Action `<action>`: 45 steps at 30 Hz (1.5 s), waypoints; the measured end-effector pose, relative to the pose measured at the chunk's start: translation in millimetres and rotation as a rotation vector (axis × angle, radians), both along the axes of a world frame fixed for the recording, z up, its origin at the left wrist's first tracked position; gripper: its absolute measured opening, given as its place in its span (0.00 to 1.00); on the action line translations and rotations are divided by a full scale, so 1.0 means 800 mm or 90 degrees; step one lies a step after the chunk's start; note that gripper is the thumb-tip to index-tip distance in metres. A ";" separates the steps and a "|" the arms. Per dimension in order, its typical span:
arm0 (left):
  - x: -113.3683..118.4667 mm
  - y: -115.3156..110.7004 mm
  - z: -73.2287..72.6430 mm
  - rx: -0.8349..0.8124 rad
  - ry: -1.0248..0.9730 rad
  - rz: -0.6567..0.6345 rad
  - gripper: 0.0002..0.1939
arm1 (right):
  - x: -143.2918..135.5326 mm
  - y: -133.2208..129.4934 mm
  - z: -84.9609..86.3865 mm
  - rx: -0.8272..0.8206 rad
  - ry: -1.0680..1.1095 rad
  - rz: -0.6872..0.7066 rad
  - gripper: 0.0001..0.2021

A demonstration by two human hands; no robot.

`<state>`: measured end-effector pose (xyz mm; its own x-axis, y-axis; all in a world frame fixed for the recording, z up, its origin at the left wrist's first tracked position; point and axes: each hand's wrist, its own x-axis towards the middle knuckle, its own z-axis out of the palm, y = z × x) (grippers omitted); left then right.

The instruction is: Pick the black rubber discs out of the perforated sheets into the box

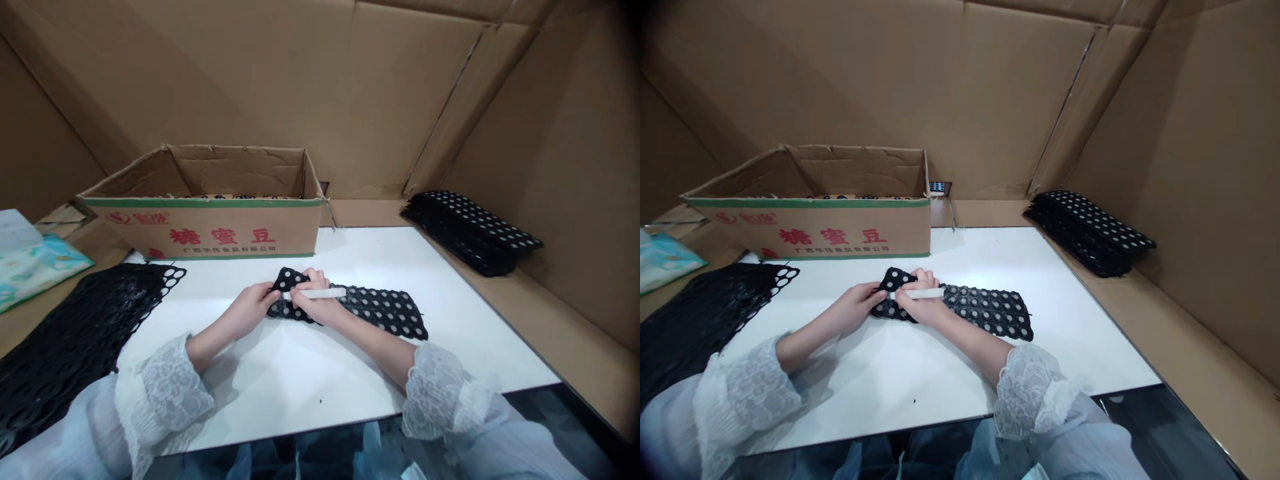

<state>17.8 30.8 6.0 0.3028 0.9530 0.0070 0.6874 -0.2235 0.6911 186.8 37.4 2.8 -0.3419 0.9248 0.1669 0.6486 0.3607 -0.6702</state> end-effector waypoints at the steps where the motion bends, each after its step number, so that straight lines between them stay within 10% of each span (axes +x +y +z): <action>1: -0.001 0.001 -0.001 -0.006 -0.010 -0.001 0.14 | 0.000 0.000 0.001 -0.008 0.004 0.005 0.15; 14: 0.024 -0.028 0.010 0.123 0.152 0.080 0.11 | -0.017 -0.003 -0.018 0.183 -0.198 -0.020 0.11; 22: -0.002 -0.007 0.006 0.001 -0.046 -0.004 0.13 | -0.009 0.012 -0.008 0.144 -0.167 -0.033 0.12; 37: -0.004 -0.002 0.009 -0.012 0.031 -0.046 0.10 | -0.002 -0.008 -0.006 0.298 -0.123 -0.024 0.07; 45: -0.011 0.001 0.007 -0.042 0.064 -0.016 0.14 | -0.003 -0.002 -0.006 -0.074 0.116 0.006 0.14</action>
<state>9.0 31.4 11.6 0.3228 0.9425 -0.0868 0.7485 -0.1981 0.6328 184.5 35.7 -1.9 -0.3245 0.9384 0.1188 0.5099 0.2793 -0.8136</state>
